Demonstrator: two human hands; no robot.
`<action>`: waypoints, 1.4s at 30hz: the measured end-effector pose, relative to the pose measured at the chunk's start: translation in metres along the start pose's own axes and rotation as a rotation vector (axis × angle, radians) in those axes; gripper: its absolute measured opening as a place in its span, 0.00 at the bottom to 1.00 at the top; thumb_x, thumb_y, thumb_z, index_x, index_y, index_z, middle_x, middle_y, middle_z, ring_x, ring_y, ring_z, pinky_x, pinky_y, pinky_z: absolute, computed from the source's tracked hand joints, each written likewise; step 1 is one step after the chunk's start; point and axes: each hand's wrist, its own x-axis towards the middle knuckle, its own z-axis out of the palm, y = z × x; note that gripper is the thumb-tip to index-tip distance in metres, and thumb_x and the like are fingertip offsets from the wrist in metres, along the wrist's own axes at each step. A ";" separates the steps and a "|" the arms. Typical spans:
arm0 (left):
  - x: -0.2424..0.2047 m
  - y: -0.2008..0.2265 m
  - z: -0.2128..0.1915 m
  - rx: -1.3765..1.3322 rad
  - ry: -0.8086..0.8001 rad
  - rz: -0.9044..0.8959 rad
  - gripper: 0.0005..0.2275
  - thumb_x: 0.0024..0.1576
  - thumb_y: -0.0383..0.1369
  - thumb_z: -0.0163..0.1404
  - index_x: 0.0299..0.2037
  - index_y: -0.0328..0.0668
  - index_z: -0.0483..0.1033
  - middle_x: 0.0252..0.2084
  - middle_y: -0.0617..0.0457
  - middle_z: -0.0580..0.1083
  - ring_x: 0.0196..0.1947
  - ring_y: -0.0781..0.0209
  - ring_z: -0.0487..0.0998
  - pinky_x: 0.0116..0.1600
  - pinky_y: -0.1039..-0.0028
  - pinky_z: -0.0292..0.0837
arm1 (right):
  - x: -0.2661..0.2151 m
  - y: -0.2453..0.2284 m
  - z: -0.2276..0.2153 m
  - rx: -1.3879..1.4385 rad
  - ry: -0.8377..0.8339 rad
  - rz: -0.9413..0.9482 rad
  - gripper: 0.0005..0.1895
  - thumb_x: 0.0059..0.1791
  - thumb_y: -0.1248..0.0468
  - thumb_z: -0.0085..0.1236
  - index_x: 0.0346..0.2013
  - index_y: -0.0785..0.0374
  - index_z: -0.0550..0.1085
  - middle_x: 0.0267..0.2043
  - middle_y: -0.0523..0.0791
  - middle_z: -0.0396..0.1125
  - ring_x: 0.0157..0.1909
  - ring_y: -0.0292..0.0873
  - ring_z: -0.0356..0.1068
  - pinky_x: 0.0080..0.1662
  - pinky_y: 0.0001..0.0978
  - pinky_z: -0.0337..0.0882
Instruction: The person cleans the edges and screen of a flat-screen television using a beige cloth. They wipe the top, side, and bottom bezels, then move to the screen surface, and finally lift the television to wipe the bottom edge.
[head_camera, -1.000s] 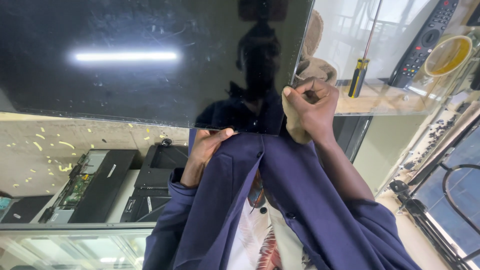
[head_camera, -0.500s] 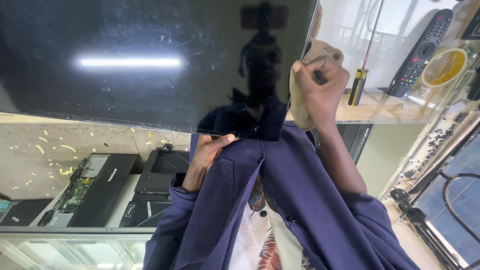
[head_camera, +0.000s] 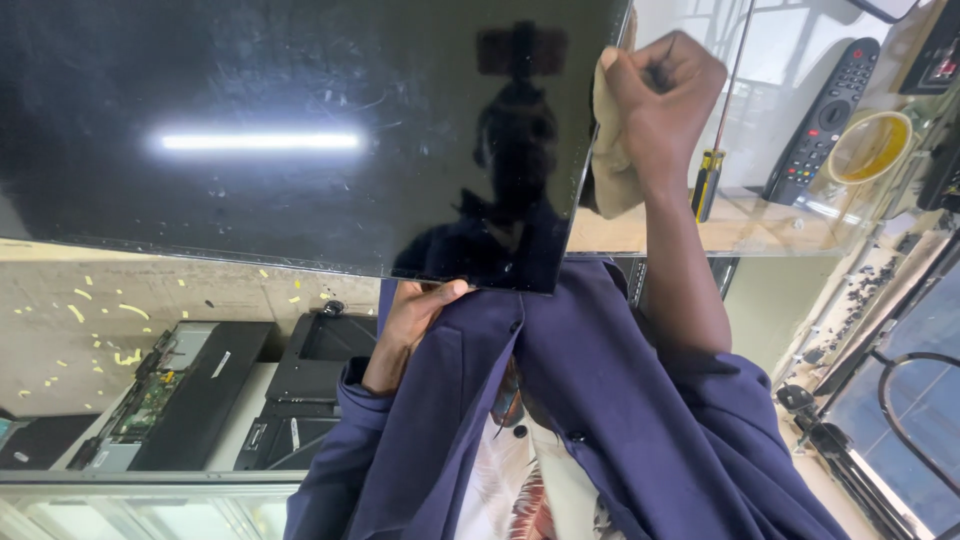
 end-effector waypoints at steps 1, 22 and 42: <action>0.001 -0.003 -0.004 0.003 -0.001 -0.001 0.35 0.45 0.16 0.55 0.66 0.42 0.59 0.59 0.37 0.70 0.54 0.44 0.73 0.58 0.54 0.71 | 0.011 0.002 0.002 -0.001 0.019 -0.052 0.14 0.49 0.72 0.66 0.23 0.62 0.69 0.22 0.41 0.63 0.24 0.33 0.58 0.29 0.25 0.59; -0.001 -0.002 -0.003 0.073 0.040 -0.043 0.14 0.48 0.19 0.57 0.44 0.27 0.73 0.36 0.36 0.78 0.36 0.47 0.81 0.44 0.60 0.80 | 0.035 0.006 0.005 0.066 0.013 0.041 0.16 0.49 0.73 0.65 0.22 0.60 0.68 0.22 0.39 0.63 0.25 0.31 0.61 0.30 0.24 0.61; -0.004 0.002 0.003 0.004 0.015 -0.018 0.19 0.48 0.16 0.55 0.51 0.30 0.70 0.37 0.35 0.76 0.36 0.43 0.80 0.44 0.56 0.79 | 0.012 -0.011 0.006 0.014 0.033 0.108 0.13 0.48 0.71 0.60 0.21 0.58 0.69 0.21 0.37 0.64 0.24 0.29 0.61 0.30 0.20 0.63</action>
